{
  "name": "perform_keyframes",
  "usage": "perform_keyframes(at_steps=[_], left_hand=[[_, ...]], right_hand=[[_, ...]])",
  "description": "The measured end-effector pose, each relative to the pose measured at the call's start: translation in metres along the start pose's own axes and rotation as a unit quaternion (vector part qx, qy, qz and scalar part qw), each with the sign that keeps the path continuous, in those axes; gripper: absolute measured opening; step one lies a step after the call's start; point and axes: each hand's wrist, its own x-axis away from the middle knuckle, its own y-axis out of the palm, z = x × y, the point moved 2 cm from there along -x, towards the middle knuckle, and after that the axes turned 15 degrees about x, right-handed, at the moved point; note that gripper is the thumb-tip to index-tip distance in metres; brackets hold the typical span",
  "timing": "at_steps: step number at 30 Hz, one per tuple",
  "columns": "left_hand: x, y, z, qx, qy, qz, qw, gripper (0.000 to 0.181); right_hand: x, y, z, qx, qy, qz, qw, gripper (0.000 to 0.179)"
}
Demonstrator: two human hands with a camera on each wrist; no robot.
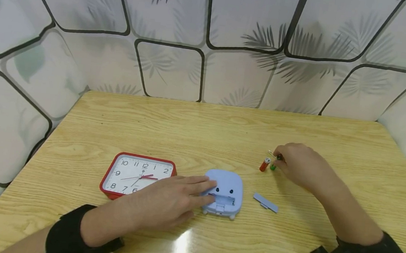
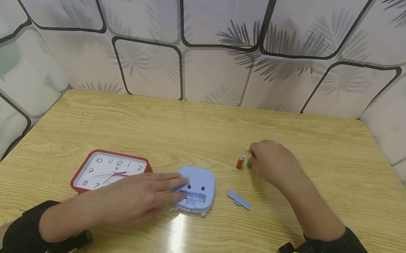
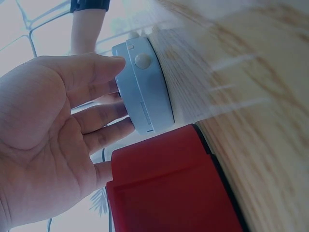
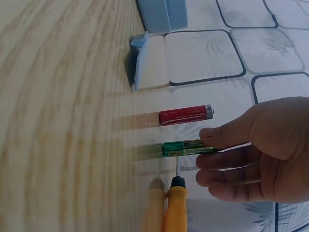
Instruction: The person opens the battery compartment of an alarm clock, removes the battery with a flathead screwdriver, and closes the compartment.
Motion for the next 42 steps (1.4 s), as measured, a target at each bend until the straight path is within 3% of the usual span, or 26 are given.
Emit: perform_keyframes(at_steps=[11,16,19,22,26,31,39,42], left_hand=[[0.0,0.0,0.0,-0.001,0.001,0.004,1.0,0.046],[0.0,0.0,0.0,0.0,0.002,0.001,1.0,0.047],[0.0,-0.001,0.0,0.002,0.003,0.003,1.0,0.047],[-0.001,-0.001,0.0,0.003,0.003,0.005,1.0,0.047],[-0.001,-0.001,0.0,0.002,0.001,0.002,1.0,0.047],[-0.001,-0.001,0.0,0.0,-0.001,0.0,1.0,0.048],[-0.001,0.0,0.0,0.0,0.001,0.0,1.0,0.048],[-0.001,0.0,-0.001,-0.002,0.002,0.004,1.0,0.048]], right_hand=[[0.003,-0.005,-0.002,0.005,-0.007,0.005,1.0,0.028],[0.01,-0.013,-0.001,0.019,0.008,0.01,0.9997,0.032],[0.015,-0.02,-0.004,0.03,0.009,0.041,0.9987,0.026],[0.018,-0.025,-0.012,0.028,-0.015,0.061,0.9976,0.011],[0.019,-0.023,-0.026,0.004,-0.09,0.017,0.9958,0.009],[0.02,-0.014,-0.039,-0.017,-0.171,-0.057,0.9835,0.016],[0.018,0.004,-0.046,-0.028,-0.16,-0.149,0.9754,0.027],[0.016,0.008,-0.048,-0.024,-0.159,-0.165,0.9731,0.029]])
